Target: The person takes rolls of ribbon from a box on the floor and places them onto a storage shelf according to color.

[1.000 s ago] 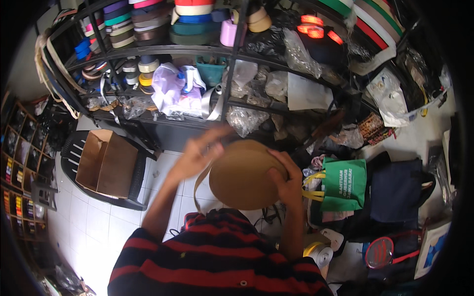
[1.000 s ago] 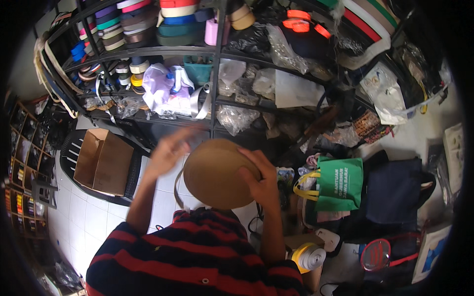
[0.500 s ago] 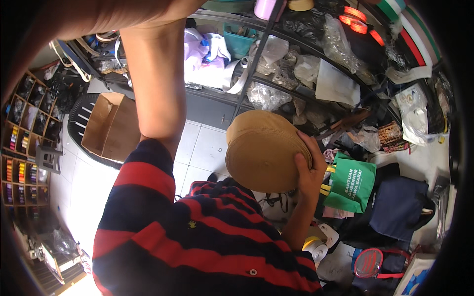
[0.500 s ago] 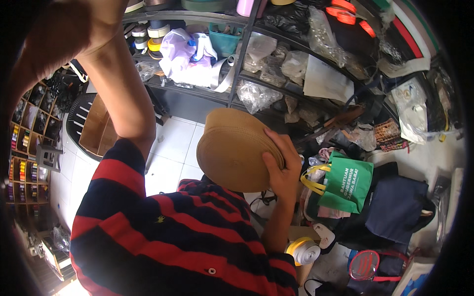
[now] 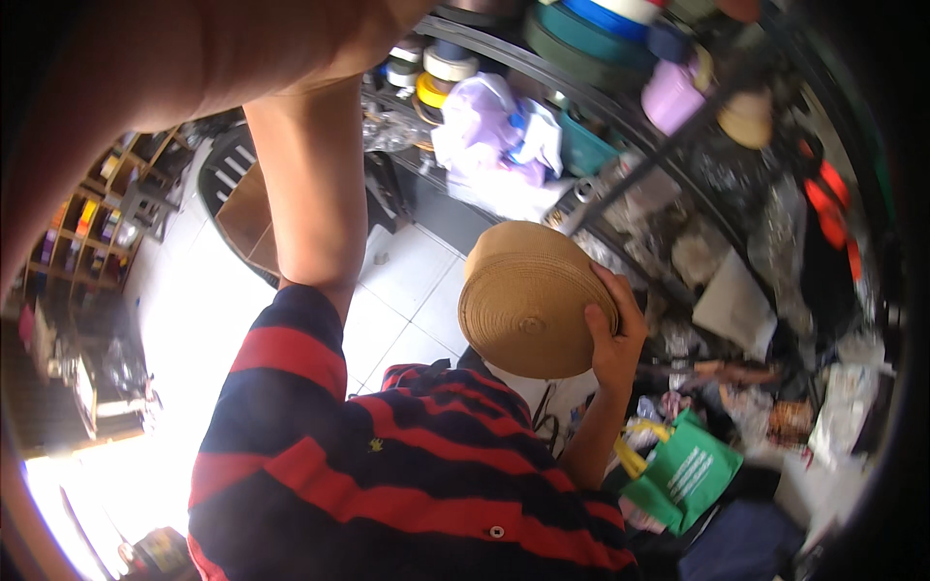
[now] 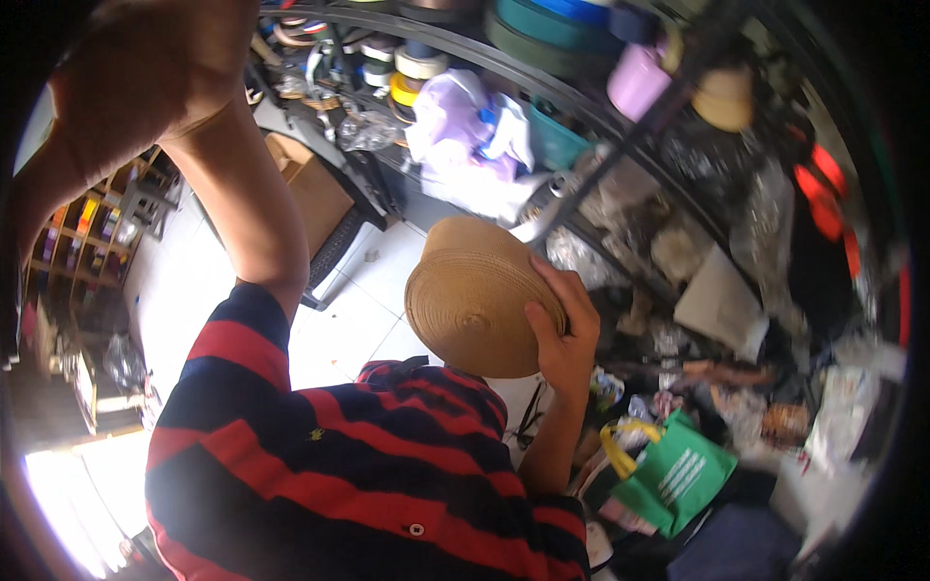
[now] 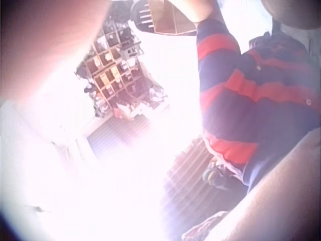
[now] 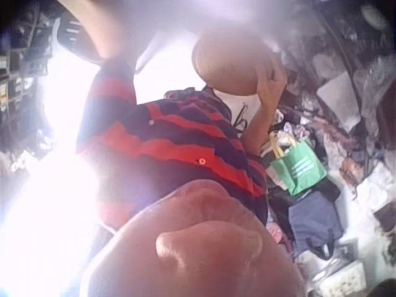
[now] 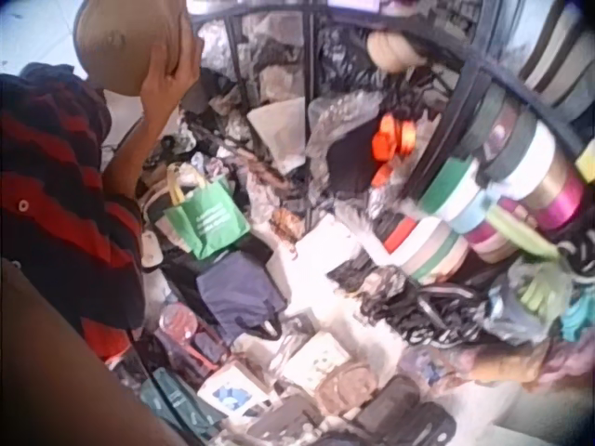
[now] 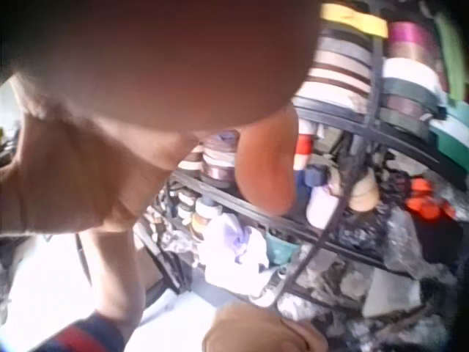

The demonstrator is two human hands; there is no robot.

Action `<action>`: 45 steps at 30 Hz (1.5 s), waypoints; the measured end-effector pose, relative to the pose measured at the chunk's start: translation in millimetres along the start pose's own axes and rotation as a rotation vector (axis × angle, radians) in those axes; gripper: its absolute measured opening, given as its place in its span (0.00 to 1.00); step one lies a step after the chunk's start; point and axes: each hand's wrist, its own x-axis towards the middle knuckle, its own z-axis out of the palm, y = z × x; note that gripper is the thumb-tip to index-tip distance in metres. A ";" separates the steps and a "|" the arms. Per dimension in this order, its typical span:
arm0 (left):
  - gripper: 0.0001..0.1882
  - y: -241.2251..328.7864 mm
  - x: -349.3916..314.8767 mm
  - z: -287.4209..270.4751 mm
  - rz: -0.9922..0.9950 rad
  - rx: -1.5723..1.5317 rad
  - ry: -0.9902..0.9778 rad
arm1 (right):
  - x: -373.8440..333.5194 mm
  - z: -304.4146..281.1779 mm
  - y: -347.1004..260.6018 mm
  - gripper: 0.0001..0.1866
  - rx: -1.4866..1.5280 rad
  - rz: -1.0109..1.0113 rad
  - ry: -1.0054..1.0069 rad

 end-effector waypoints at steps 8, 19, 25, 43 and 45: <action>0.41 -37.0 -68.7 -8.9 -0.391 0.377 -0.139 | 105.2 48.3 21.3 0.20 0.111 -0.233 -0.349; 0.25 -22.2 -189.3 -42.1 -0.799 0.401 0.384 | 183.5 163.4 -15.0 0.24 0.173 -0.506 -0.561; 0.26 -19.9 -240.3 -84.4 -0.663 0.354 0.843 | 172.3 259.4 -33.3 0.23 0.414 -0.220 -0.128; 0.32 -23.8 -286.2 -181.6 -0.517 0.291 1.187 | 139.6 448.1 -76.6 0.30 0.786 0.336 0.213; 0.33 -45.7 -278.3 -179.0 -0.468 0.239 1.289 | 147.1 456.3 -72.8 0.31 0.796 0.328 0.235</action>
